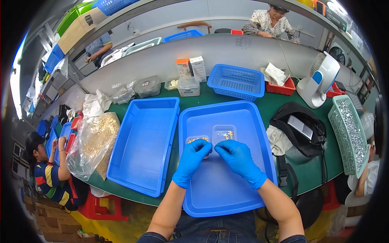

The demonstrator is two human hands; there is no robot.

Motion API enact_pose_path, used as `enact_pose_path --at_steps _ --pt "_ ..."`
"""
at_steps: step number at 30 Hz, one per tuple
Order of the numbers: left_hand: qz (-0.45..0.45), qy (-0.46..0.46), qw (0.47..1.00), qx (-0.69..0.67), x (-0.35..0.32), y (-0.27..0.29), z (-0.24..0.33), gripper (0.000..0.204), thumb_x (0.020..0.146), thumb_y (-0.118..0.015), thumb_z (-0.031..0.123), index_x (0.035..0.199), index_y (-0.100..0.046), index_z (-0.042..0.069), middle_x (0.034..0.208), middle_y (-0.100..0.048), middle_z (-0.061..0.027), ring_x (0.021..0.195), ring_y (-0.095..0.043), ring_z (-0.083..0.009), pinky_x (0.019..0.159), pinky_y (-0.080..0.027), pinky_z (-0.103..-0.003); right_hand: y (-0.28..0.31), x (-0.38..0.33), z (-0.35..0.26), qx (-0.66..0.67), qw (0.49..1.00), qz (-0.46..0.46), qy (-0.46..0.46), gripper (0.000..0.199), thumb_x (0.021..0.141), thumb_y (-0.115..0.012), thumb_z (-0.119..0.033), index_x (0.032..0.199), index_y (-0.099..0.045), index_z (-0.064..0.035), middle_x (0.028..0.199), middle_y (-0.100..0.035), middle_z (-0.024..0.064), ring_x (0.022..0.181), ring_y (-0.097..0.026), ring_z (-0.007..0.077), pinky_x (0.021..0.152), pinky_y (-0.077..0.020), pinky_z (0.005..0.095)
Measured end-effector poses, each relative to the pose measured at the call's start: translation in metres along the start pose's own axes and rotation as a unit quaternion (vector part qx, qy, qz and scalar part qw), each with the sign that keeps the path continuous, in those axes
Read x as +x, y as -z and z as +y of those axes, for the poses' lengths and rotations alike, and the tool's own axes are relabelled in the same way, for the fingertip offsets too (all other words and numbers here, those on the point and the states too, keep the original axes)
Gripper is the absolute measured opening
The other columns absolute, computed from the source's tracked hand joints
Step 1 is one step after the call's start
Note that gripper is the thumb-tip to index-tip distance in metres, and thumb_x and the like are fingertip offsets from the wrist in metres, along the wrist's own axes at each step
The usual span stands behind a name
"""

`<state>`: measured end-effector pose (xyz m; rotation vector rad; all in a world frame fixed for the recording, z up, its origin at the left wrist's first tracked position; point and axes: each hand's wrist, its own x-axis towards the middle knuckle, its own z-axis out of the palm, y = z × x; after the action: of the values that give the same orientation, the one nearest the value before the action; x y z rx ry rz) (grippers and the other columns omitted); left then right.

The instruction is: The user is manually inspecting and placing small electronic components into a transparent tray.

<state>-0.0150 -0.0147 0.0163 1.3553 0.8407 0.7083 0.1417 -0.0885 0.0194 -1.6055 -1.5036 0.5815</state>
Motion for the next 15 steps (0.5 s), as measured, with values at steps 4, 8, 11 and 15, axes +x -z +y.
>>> enact_pose_path --at_steps 4,8,11,15 --pt "0.005 0.010 1.000 0.009 -0.0012 0.0015 0.0002 0.018 0.089 -0.060 0.018 0.085 -0.066 0.002 0.080 -0.063 -0.0038 0.076 -0.057 -0.0104 0.076 -0.046 -0.025 -0.0018 -0.0001 -0.0018 -0.006 1.000 -0.005 -0.010 0.019 0.084 -0.064 -0.021 0.099 -0.064 -0.0085 0.087 -0.064 0.0090 0.078 -0.065 0.0242 0.068 -0.0516 0.0327" --pt "0.010 -0.009 1.000 0.011 -0.0015 0.0006 0.0003 0.018 0.089 -0.060 0.019 0.084 -0.066 0.002 0.079 -0.063 -0.0033 0.075 -0.057 -0.0101 0.074 -0.046 -0.024 -0.0025 -0.0012 0.0036 -0.026 0.999 0.012 0.027 0.017 0.085 -0.064 -0.019 0.097 -0.065 -0.0075 0.087 -0.064 0.0089 0.075 -0.064 0.0227 0.066 -0.0508 0.0315" --pt "0.005 -0.021 1.000 0.009 0.0009 -0.0005 -0.0023 0.020 0.089 -0.060 0.021 0.085 -0.064 0.002 0.078 -0.061 -0.0023 0.074 -0.057 -0.0093 0.070 -0.046 -0.023 -0.0028 -0.0005 0.0035 -0.018 0.998 0.036 0.048 0.016 0.085 -0.063 -0.019 0.096 -0.065 -0.0073 0.088 -0.063 0.0090 0.074 -0.064 0.0233 0.065 -0.0505 0.0321" --pt "0.023 -0.015 1.000 0.007 0.0033 0.0000 -0.0051 0.019 0.089 -0.061 0.019 0.084 -0.064 0.002 0.077 -0.061 -0.0024 0.074 -0.057 -0.0095 0.070 -0.046 -0.024 -0.0017 -0.0005 0.0064 -0.002 0.997 0.055 0.057 0.015 0.086 -0.061 -0.020 0.094 -0.065 -0.0081 0.089 -0.063 0.0091 0.074 -0.064 0.0258 0.065 -0.0505 0.0342"
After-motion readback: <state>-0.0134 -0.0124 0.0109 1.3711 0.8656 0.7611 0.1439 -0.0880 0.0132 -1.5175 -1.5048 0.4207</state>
